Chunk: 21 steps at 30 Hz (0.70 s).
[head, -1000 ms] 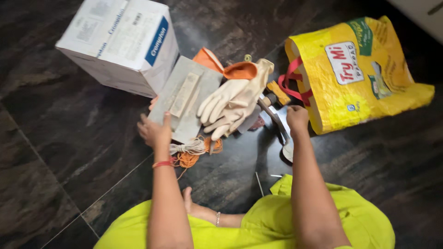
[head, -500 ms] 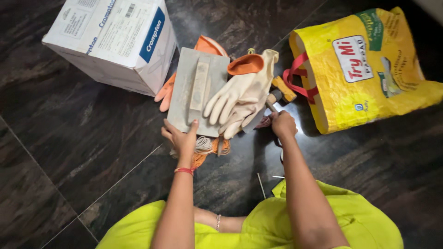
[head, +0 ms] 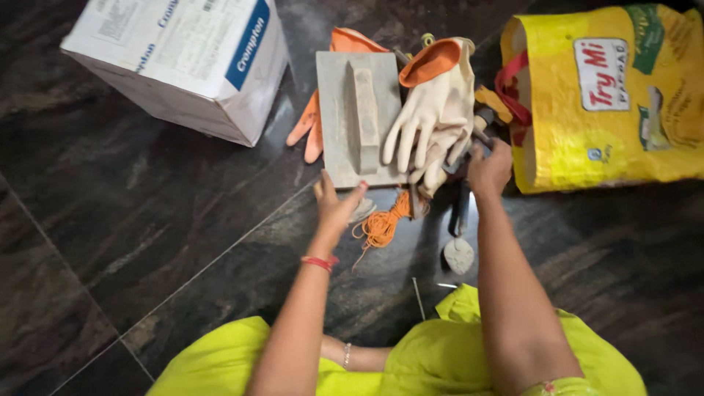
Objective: The person unpacks a yellow reusable bag and a cardboard box, removing gloves, tools, a glass bowl, a power adapter, and various hardware items. The items are placed on the floor in a pile.
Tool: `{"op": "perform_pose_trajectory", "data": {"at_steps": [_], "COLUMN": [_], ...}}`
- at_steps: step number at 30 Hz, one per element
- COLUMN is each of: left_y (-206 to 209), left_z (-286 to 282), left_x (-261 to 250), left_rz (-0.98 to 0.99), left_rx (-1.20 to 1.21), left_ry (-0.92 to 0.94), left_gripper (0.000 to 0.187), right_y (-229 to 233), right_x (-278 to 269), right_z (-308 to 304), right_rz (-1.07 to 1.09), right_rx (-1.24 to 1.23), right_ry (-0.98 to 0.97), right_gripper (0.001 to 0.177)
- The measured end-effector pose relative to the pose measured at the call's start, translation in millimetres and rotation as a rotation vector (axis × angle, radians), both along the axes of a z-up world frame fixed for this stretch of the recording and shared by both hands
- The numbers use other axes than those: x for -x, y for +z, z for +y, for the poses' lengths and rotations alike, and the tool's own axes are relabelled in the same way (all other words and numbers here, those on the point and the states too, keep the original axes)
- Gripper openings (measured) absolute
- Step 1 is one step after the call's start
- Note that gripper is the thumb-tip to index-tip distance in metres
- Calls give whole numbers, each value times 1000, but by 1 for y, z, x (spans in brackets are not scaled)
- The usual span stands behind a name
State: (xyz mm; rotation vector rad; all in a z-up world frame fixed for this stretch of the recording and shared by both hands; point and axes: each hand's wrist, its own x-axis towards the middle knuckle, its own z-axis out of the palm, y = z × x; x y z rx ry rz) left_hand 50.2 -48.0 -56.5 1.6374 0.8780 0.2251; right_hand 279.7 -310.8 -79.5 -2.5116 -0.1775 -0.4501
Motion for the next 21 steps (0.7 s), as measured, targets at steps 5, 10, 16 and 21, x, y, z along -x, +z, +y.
{"op": "perform_pose_trajectory", "data": {"at_steps": [5, 10, 16, 21], "left_y": [18, 34, -4, -33], "left_z": [-13, -102, -191, -209], "left_x": [-1, 13, 65, 64], "left_rz": [118, 238, 614, 582], "left_rx": [-642, -689, -487, -403], "left_ry": [90, -515, -990, -899], "left_gripper": [104, 48, 47, 23], "right_y": [-8, 6, 7, -32], "right_x": [14, 28, 71, 77], "right_z": [-50, -87, -65, -59], "right_rz": [160, 964, 1297, 992], "right_rx": [61, 396, 250, 274], "right_ry": [-116, -40, -47, 8], "right_gripper": [44, 61, 55, 53]}}
